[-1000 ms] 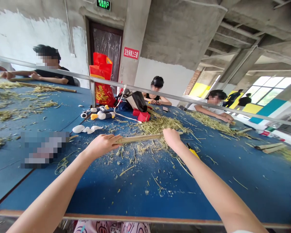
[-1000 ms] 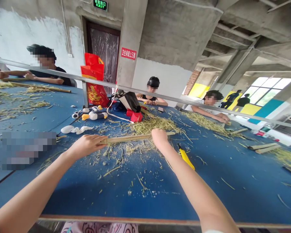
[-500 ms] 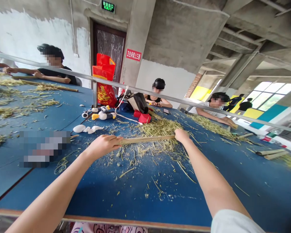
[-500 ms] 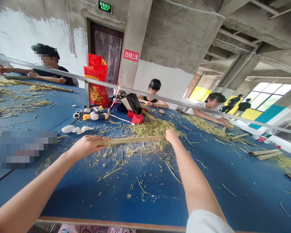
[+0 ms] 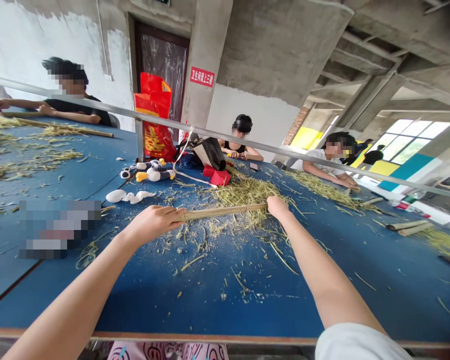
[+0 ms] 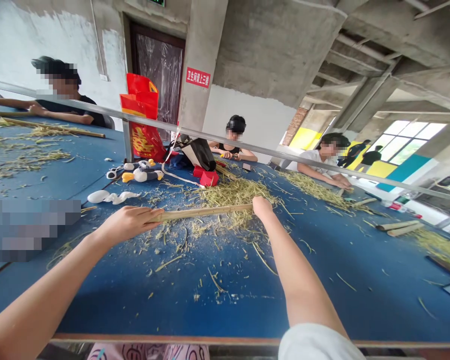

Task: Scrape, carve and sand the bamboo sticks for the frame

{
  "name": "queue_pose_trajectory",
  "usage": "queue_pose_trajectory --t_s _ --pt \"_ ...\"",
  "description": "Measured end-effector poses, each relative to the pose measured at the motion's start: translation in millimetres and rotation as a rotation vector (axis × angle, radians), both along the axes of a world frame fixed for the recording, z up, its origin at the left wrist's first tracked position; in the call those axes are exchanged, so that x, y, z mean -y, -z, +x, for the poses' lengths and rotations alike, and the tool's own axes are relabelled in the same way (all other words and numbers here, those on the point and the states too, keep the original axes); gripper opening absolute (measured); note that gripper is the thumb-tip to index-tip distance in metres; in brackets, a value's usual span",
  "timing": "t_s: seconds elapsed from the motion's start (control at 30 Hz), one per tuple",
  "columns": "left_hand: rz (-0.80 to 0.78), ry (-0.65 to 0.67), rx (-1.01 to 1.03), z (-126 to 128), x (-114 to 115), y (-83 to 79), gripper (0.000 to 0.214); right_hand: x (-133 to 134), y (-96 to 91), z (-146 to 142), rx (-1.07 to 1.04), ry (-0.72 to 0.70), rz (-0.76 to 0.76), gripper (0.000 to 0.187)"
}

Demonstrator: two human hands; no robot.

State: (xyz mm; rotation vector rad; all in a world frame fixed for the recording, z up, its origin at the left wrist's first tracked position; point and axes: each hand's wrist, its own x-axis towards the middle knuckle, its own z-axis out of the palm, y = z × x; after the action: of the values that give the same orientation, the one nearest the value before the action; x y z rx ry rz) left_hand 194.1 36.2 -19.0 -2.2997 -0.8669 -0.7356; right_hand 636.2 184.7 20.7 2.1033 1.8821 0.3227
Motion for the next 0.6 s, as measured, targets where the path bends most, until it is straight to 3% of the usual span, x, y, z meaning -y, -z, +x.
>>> queue_pose_trajectory --t_s 0.23,0.37,0.6 --pt "-0.058 -0.029 0.061 -0.1 -4.2 4.1 0.04 -3.4 -11.1 -4.9 -0.003 0.007 0.004 0.037" --pt "-0.13 -0.029 0.105 1.5 -4.2 4.8 0.039 15.7 -18.8 -40.4 -0.046 -0.095 0.018 0.02" --pt "-0.215 -0.029 0.198 -1.1 -4.3 5.8 0.04 74.1 -8.1 -113.0 -0.088 -0.313 0.055 0.026"
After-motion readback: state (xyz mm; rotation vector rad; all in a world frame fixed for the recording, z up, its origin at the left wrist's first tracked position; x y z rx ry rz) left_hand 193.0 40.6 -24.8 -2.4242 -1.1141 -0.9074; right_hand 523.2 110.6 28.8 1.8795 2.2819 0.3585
